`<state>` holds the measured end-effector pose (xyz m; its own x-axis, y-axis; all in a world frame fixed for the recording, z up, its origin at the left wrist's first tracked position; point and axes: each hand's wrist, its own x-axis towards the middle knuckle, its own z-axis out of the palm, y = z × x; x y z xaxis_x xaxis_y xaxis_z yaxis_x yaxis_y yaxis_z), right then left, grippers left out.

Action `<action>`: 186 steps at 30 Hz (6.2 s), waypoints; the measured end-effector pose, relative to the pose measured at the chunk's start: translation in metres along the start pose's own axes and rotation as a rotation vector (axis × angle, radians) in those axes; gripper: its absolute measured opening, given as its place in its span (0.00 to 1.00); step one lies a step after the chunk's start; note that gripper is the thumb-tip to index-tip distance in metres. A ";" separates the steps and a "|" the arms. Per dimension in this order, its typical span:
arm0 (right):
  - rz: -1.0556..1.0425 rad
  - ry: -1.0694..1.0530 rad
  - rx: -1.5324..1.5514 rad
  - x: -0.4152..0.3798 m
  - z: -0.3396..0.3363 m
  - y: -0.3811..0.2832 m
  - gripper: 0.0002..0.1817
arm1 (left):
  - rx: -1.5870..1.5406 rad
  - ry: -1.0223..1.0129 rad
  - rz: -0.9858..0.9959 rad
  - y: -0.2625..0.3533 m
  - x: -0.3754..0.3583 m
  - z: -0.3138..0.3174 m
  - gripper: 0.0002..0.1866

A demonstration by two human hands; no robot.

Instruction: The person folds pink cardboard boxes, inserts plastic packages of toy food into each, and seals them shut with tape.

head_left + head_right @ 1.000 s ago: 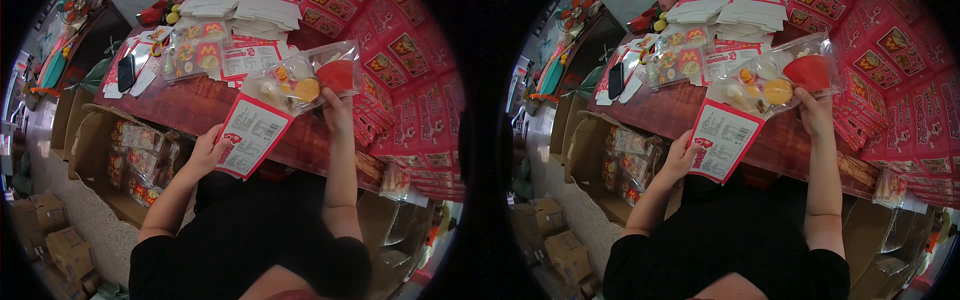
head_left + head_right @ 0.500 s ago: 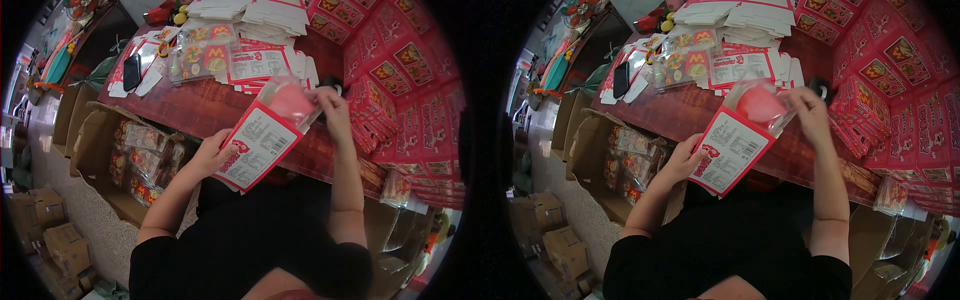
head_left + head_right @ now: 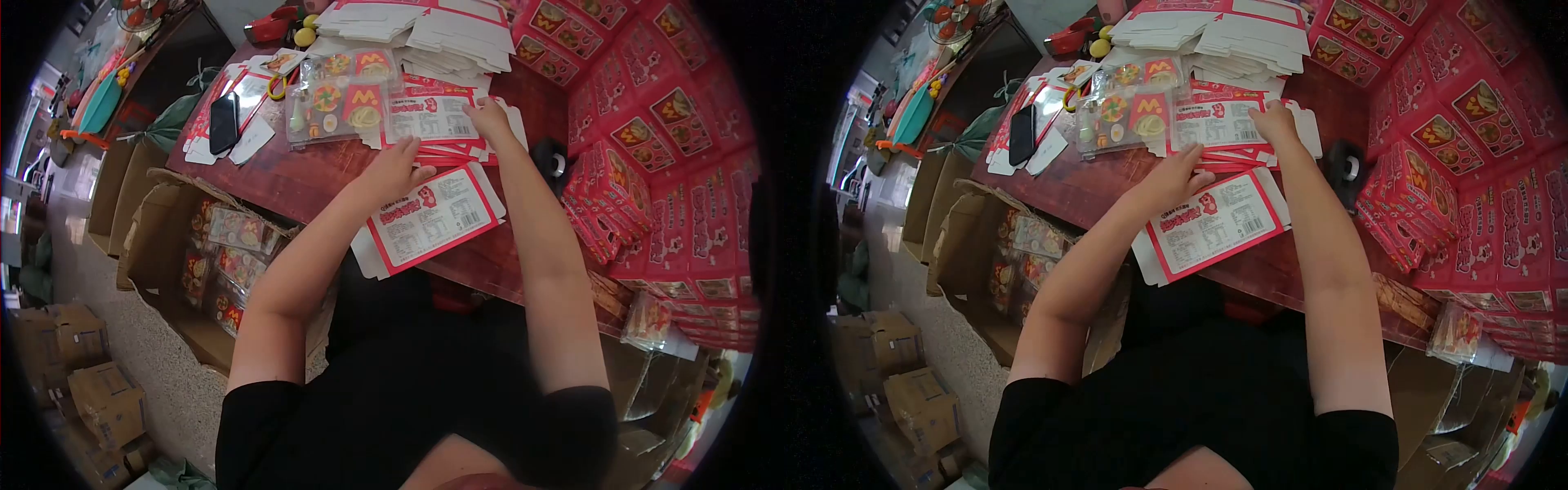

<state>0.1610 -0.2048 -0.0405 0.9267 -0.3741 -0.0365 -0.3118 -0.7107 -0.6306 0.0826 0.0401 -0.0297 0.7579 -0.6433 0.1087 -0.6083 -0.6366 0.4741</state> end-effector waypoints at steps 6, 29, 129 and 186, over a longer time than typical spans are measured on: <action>-0.023 -0.141 0.534 0.003 -0.009 0.015 0.24 | -0.066 -0.006 0.025 -0.007 -0.001 0.011 0.32; -0.578 -0.352 0.549 -0.269 -0.137 -0.048 0.11 | -1.086 -0.418 0.158 0.100 -0.103 -0.091 0.19; 0.209 -0.075 0.958 0.008 -0.013 0.005 0.18 | 0.406 -0.021 -0.015 -0.037 0.009 -0.007 0.39; -0.462 -0.511 0.692 -0.173 -0.056 -0.179 0.09 | -0.396 0.086 -0.428 0.051 -0.133 -0.144 0.29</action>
<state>0.0444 -0.0463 0.1225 0.9569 0.2727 0.0996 0.1457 -0.1545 -0.9772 -0.0154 0.1542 0.1063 0.9431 -0.3166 -0.1017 -0.1220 -0.6138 0.7800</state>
